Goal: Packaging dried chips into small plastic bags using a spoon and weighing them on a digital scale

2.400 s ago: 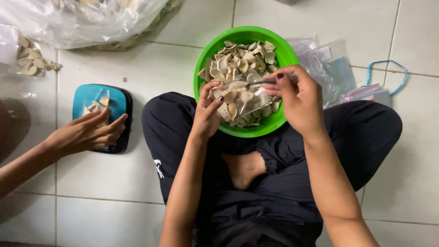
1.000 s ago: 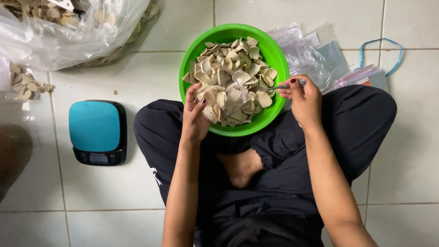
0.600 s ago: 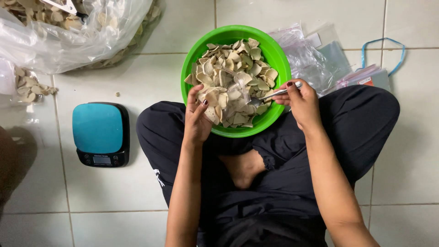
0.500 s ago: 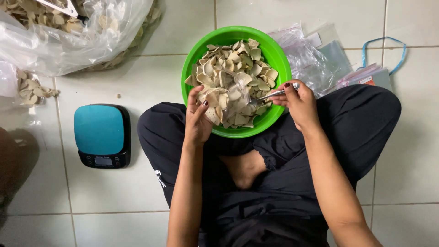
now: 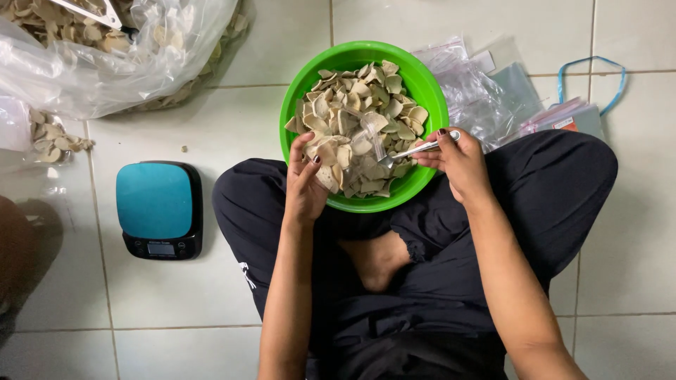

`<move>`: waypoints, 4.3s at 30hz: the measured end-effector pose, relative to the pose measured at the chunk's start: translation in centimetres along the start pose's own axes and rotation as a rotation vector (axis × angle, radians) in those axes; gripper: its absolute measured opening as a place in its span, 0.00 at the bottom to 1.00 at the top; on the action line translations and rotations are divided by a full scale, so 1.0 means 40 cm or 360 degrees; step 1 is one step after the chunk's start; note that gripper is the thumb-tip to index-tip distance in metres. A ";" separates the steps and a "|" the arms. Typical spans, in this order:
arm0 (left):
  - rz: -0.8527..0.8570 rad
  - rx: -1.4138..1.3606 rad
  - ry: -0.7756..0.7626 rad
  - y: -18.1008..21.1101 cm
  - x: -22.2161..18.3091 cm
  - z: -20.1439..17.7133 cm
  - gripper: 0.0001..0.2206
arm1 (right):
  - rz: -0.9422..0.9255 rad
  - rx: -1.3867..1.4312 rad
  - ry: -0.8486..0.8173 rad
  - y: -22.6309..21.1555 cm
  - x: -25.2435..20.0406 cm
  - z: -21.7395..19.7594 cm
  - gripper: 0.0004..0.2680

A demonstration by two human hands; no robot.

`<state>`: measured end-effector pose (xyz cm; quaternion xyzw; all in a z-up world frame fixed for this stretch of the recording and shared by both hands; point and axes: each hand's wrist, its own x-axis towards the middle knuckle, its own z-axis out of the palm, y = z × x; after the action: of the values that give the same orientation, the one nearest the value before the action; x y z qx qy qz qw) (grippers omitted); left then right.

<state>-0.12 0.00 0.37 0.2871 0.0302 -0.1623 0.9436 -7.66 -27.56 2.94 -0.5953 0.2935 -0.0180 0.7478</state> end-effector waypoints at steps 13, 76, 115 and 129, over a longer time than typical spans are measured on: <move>0.0015 0.0019 0.0001 -0.001 0.005 -0.003 0.21 | -0.0536 -0.0296 -0.0158 -0.058 -0.051 0.066 0.09; -0.0027 0.0140 -0.0129 0.040 -0.020 0.043 0.21 | -0.0357 -0.0199 0.0093 -0.368 -0.145 -0.002 0.08; 0.0027 0.0078 -0.0031 -0.012 0.008 -0.029 0.25 | -0.0782 -0.0849 -0.0276 -0.120 -0.049 0.031 0.06; 0.0044 0.0088 -0.0029 -0.022 0.011 -0.052 0.25 | -0.0056 -0.0310 -0.0059 -0.025 0.013 -0.056 0.09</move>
<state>0.09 0.35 -1.90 0.3120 0.0132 -0.1527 0.9376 -7.92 -30.00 3.35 -0.6705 0.2695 0.0086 0.6912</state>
